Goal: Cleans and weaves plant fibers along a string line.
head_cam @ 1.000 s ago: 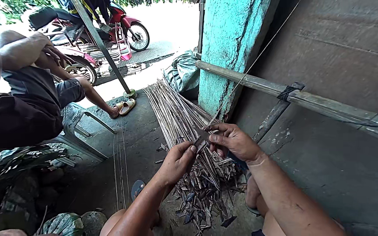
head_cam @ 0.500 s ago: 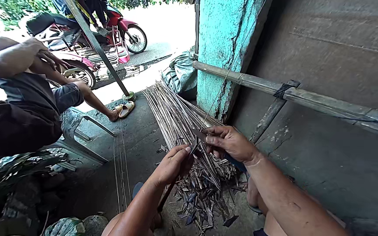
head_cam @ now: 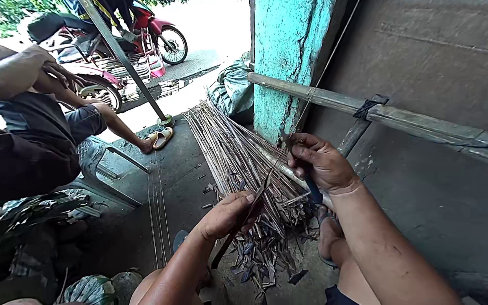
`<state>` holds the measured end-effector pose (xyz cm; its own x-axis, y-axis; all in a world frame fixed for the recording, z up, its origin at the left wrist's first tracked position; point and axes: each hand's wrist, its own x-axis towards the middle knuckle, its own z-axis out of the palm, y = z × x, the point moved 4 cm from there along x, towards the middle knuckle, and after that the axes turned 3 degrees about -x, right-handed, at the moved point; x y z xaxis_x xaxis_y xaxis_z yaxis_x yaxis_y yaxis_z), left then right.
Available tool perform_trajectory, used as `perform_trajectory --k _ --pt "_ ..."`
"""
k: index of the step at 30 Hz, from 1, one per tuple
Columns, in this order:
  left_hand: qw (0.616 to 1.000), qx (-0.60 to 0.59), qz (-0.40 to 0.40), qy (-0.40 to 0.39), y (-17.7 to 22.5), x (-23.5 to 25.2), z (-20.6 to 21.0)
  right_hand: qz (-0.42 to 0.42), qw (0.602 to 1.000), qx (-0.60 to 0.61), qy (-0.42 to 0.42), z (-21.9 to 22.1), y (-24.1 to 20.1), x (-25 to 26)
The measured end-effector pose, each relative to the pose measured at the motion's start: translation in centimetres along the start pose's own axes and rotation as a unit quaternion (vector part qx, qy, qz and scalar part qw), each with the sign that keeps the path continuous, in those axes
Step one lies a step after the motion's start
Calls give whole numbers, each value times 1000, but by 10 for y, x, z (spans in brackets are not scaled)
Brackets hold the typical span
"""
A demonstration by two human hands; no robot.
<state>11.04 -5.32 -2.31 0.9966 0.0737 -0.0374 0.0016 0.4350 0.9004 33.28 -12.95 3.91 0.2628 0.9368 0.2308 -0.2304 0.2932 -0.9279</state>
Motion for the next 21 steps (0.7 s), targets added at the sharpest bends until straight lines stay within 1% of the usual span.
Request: perform_trajectory --k 2,4,6,8,10,11,12,14,17,21 --pt "1000 25 17 -7 -2 -1 -5 -57 998 -23 28 -3 -7 2" --pt "999 34 34 -1 -1 -2 -7 -78 995 -51 23 -1 -10 2" --pt "995 55 66 54 3 -3 -9 -37 996 -79 0 3 -6 -1" --pt "984 77 99 127 10 -3 -13 33 995 -87 -45 9 8 -5" --pt "973 91 115 177 14 -2 -17 105 982 -92 -130 23 27 -10" --pt "971 90 118 185 16 -2 -18 129 973 -90 -172 32 36 -13" --pt "972 85 119 182 17 -2 -17 140 967 -85 -197 39 44 -15" --pt "979 62 120 154 17 0 -14 131 967 -63 -207 47 51 -15" --pt "987 5 111 113 16 2 -6 93 968 -69 -224 43 47 -11" --pt "992 -39 79 88 15 2 -2 68 962 -80 -251 36 45 -7"
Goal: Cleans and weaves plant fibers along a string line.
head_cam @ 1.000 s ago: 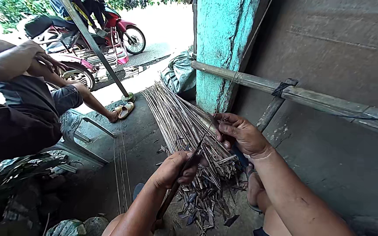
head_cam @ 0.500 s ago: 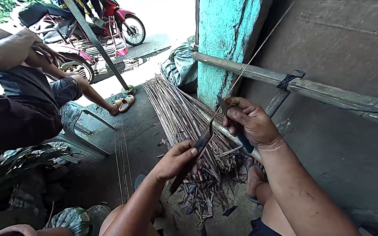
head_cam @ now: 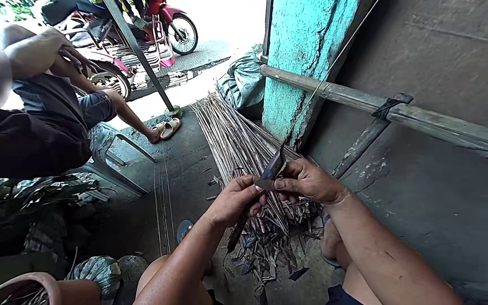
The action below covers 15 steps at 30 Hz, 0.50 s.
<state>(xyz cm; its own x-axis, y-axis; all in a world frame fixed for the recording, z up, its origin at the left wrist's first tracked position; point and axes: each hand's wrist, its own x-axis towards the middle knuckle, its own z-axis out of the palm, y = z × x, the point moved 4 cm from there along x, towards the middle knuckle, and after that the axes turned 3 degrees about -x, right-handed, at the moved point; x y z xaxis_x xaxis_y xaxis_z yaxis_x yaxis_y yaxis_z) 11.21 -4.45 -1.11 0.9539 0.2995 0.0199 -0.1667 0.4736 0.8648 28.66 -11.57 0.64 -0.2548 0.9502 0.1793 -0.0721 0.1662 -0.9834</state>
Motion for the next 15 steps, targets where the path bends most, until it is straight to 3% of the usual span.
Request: perform_trajectory --k 10,15 --pt "1000 29 -9 5 -4 0 -9 14 1000 -21 9 -6 6 0" --pt "999 51 -8 6 0 -1 -8 4 996 -39 76 -23 3 -1"
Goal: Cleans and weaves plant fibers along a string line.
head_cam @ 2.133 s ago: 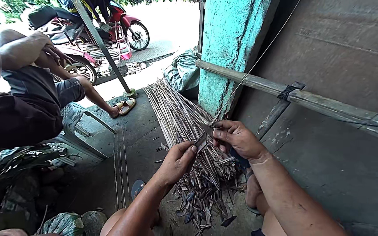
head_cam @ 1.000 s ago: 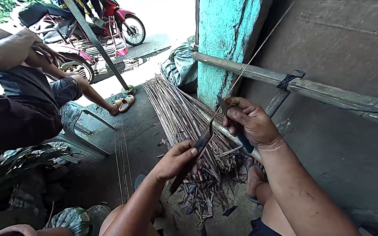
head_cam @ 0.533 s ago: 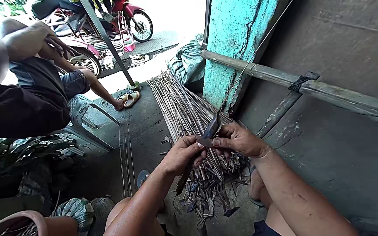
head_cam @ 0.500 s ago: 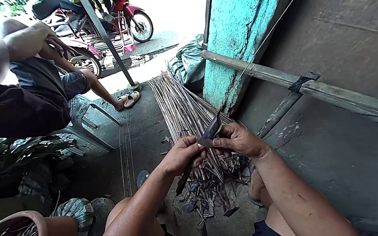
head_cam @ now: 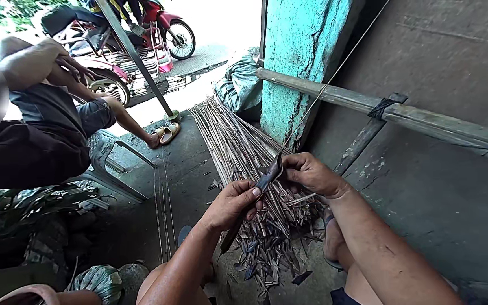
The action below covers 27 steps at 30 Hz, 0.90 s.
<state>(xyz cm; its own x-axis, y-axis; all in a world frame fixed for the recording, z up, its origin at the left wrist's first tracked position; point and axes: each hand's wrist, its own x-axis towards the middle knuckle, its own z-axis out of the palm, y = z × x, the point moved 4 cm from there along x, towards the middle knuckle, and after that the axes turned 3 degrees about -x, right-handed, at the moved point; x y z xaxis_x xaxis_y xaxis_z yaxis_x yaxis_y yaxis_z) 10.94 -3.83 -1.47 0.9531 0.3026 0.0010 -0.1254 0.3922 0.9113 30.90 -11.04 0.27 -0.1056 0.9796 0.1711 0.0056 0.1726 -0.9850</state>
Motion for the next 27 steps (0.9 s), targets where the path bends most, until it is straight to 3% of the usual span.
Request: perform_trajectory --k 3,8,16,19,23,25,27 --pt "1000 4 1 -4 3 2 0 -22 999 -22 44 -5 -4 -1" --pt "1000 18 11 19 7 -1 -5 -77 972 3 222 -30 -19 -7" --pt "982 155 42 94 6 -1 0 76 996 31 32 17 -7 -1" --pt "973 193 58 109 7 -3 0 65 993 58 73 13 -9 -1" --pt "961 233 75 127 8 -6 -1 24 970 94 221 -13 -23 -4" --pt "953 251 91 142 5 -6 -2 32 974 90 207 -13 -24 -5" --pt "943 267 112 167 4 -6 -2 68 985 80 136 6 -18 -2"
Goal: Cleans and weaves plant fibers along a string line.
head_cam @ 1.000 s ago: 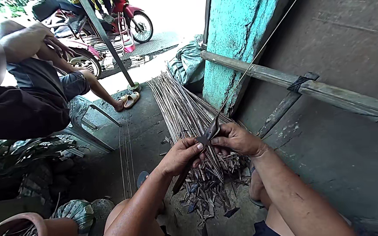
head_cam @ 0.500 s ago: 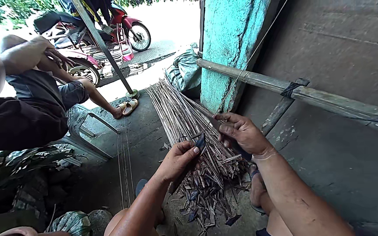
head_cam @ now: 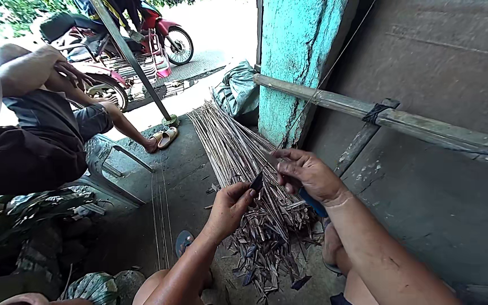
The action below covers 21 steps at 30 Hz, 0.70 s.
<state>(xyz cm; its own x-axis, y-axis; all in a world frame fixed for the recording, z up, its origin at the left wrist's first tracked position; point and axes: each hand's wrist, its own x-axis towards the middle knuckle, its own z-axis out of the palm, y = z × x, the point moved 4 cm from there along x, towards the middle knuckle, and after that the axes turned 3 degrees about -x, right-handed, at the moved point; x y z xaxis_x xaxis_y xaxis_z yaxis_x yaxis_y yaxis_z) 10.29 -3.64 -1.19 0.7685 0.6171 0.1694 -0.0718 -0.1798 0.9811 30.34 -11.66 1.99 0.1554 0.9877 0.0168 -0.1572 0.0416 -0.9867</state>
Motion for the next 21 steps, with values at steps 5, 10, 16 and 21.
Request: perform_trajectory --k 5,10,16,21 --pt "1000 3 -2 6 3 0 0 -14 998 21 61 2 1 2" --pt "999 39 34 15 -1 0 1 -12 997 30 68 -12 -8 -1" --pt "955 256 132 71 -3 0 -1 -42 980 31 191 -23 -14 1" --pt "953 258 140 69 -6 1 -1 -48 993 41 104 -8 -8 -1"
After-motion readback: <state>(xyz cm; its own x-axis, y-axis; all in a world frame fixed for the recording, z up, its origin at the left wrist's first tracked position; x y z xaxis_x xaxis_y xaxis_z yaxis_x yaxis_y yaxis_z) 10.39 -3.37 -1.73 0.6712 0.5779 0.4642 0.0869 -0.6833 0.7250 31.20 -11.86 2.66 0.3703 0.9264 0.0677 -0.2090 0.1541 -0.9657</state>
